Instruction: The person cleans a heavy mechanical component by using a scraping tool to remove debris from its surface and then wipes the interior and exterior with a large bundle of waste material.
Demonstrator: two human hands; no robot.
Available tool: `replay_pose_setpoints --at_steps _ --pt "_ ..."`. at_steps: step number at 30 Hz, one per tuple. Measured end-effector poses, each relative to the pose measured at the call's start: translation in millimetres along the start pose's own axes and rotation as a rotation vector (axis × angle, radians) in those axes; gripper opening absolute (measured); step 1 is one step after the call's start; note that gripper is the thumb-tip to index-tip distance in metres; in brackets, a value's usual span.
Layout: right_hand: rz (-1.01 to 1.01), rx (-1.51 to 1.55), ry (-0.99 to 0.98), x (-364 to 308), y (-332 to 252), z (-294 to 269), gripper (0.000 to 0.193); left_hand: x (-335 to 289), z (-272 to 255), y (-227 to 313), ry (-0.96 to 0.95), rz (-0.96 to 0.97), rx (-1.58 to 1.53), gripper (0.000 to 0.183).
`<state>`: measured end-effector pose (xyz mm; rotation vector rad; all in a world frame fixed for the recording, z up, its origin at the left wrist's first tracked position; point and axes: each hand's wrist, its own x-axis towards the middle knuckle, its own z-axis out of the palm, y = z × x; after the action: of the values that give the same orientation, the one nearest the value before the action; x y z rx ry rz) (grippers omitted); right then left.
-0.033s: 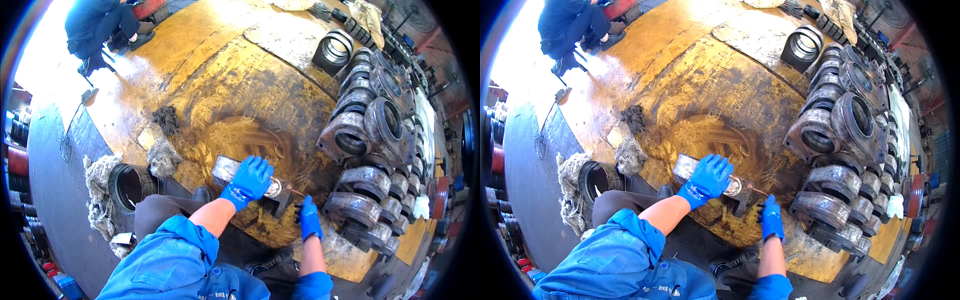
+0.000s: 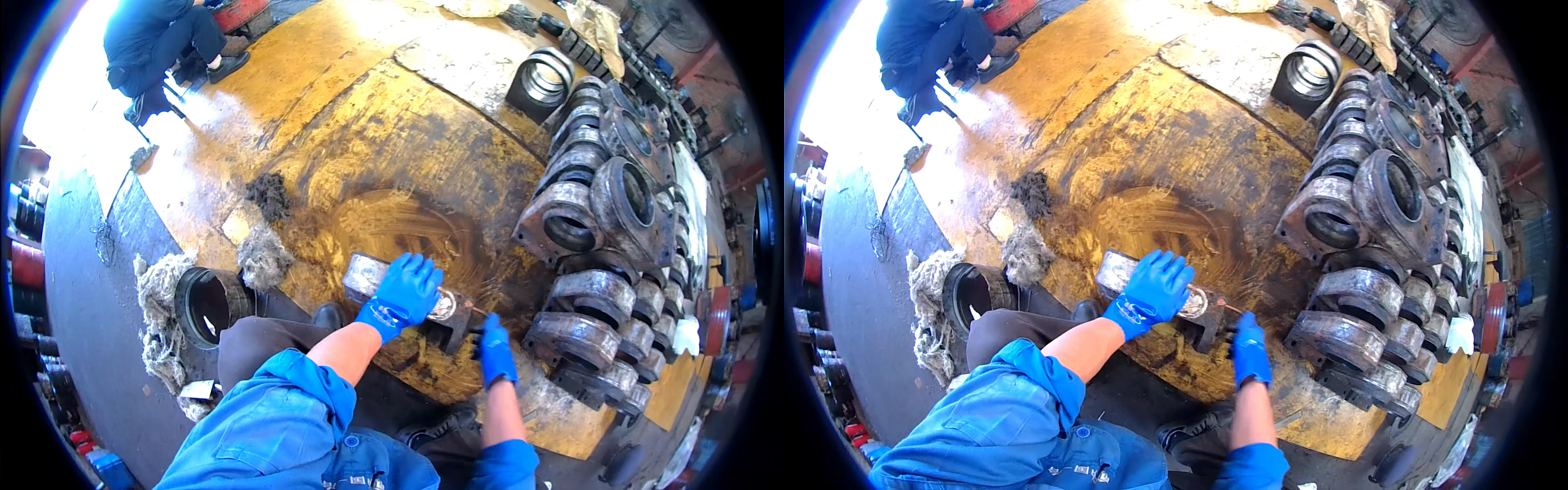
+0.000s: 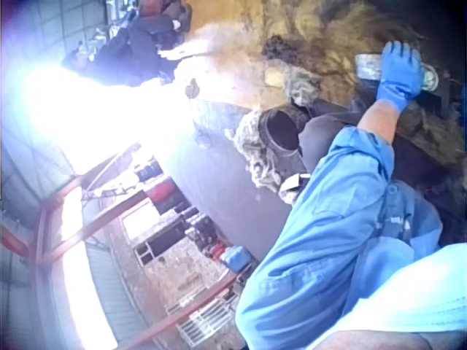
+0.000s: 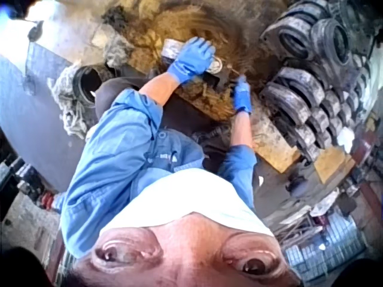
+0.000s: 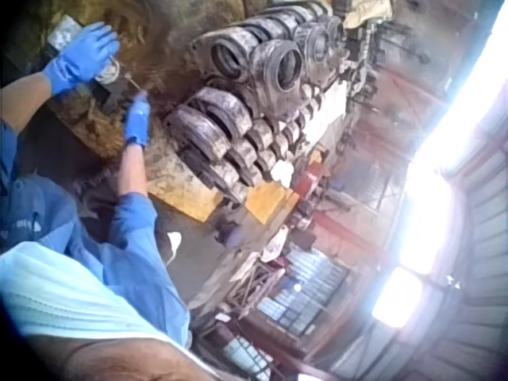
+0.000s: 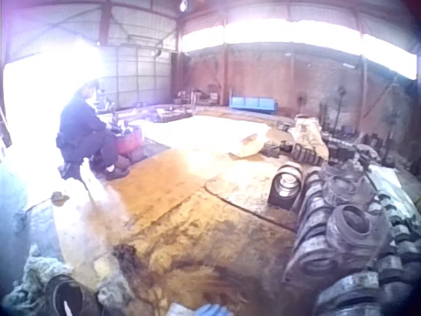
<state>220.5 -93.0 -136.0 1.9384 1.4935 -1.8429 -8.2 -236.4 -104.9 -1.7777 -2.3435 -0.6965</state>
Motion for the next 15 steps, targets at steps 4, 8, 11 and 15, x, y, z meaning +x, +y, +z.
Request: replay_pose_setpoints --at_steps 4,8,11,15 --pt "-0.277 -0.085 -0.002 -22.4 -16.3 38.3 0.07 -6.2 2.1 -4.0 0.006 -0.001 0.021 0.04" --pt "0.22 -0.036 0.106 26.0 -7.3 -21.1 0.075 4.0 1.5 2.0 0.015 0.02 0.017 0.037" --pt "0.014 -0.011 0.004 21.5 4.8 -3.0 0.073 3.3 4.0 0.6 0.008 -0.002 -0.002 0.039" --pt "-0.084 -0.029 -0.061 15.9 -7.7 20.4 0.071 -3.5 4.1 -2.7 -0.004 0.01 0.036 0.04"
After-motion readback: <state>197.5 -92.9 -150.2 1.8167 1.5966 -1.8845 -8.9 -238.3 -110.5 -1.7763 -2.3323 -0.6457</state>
